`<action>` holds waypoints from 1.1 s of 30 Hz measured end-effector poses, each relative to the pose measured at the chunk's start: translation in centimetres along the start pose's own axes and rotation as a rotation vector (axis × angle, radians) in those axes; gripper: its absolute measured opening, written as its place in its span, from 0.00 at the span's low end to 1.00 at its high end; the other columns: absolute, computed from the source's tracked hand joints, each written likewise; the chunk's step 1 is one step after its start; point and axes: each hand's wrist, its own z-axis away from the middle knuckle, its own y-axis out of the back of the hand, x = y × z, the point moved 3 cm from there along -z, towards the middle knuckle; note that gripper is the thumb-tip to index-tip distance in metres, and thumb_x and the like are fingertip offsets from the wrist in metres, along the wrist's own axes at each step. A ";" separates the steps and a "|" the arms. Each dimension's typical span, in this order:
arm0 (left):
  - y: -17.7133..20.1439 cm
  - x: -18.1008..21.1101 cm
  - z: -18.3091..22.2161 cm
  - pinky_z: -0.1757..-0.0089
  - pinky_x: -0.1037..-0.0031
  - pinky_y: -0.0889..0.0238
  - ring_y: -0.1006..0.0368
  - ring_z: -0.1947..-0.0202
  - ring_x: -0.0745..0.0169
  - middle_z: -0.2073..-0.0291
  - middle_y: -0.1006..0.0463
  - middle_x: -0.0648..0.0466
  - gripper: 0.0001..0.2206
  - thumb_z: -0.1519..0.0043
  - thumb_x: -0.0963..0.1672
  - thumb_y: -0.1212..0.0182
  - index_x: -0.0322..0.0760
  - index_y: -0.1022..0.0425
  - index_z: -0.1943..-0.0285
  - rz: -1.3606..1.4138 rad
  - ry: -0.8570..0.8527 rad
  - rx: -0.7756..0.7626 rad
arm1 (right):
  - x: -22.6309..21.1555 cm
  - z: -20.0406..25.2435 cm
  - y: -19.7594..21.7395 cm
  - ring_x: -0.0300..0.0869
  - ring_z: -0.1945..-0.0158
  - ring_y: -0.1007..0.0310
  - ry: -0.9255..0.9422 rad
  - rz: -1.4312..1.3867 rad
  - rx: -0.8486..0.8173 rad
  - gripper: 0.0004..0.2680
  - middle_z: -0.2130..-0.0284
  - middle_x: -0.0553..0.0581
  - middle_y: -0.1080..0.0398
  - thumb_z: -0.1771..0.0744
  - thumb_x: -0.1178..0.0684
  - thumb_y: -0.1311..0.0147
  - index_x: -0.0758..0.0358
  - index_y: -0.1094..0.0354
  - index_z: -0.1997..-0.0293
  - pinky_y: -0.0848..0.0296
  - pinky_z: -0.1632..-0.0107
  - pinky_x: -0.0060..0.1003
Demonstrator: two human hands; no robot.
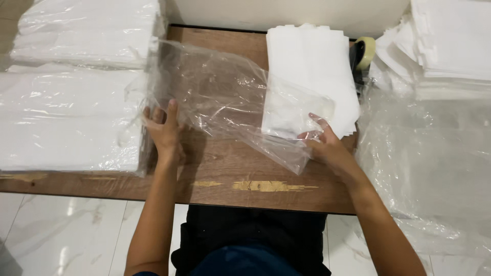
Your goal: The person folds white tissue paper sheets on a wooden table, aligning the edges and creasing the folds. They then place the folded sheets into a clear plastic bag and seal it. The person repeats this process with additional sheets of tissue paper.
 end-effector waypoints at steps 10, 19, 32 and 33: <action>-1.1 5.7 2.9 0.39 0.46 0.43 0.46 0.33 0.28 0.34 0.48 0.26 0.29 0.32 0.48 0.42 0.27 0.50 0.30 0.170 -0.119 0.028 | 2.4 -0.8 5.0 0.53 0.60 0.26 0.115 0.062 0.055 0.31 0.57 0.71 0.32 0.35 0.65 0.48 0.57 0.59 0.23 0.25 0.53 0.46; 2.3 4.5 1.6 0.42 0.38 0.31 0.45 0.33 0.18 0.32 0.61 0.29 0.21 0.31 0.40 0.47 0.50 0.44 0.30 -0.070 -0.840 -0.057 | 1.7 -6.9 7.6 0.58 0.43 0.31 0.337 -0.357 0.081 0.23 0.43 0.74 0.41 0.28 0.51 0.55 0.58 0.61 0.25 0.28 0.41 0.50; -5.7 -0.8 16.4 0.52 0.56 0.18 0.38 0.38 0.31 0.36 0.53 0.39 0.26 0.38 0.36 0.39 0.60 0.40 0.38 -0.205 -1.509 -0.430 | -13.2 7.6 -8.2 0.41 0.46 0.34 0.367 0.660 -0.093 0.34 0.45 0.51 0.39 0.42 0.39 0.38 0.48 0.52 0.29 0.32 0.49 0.40; -5.6 -0.2 16.7 0.52 0.56 0.18 0.38 0.38 0.31 0.36 0.53 0.39 0.26 0.38 0.36 0.39 0.60 0.40 0.38 -0.201 -1.507 -0.437 | -12.2 7.0 -8.4 0.41 0.46 0.34 0.362 0.658 -0.088 0.34 0.45 0.51 0.39 0.42 0.39 0.38 0.48 0.52 0.29 0.32 0.49 0.40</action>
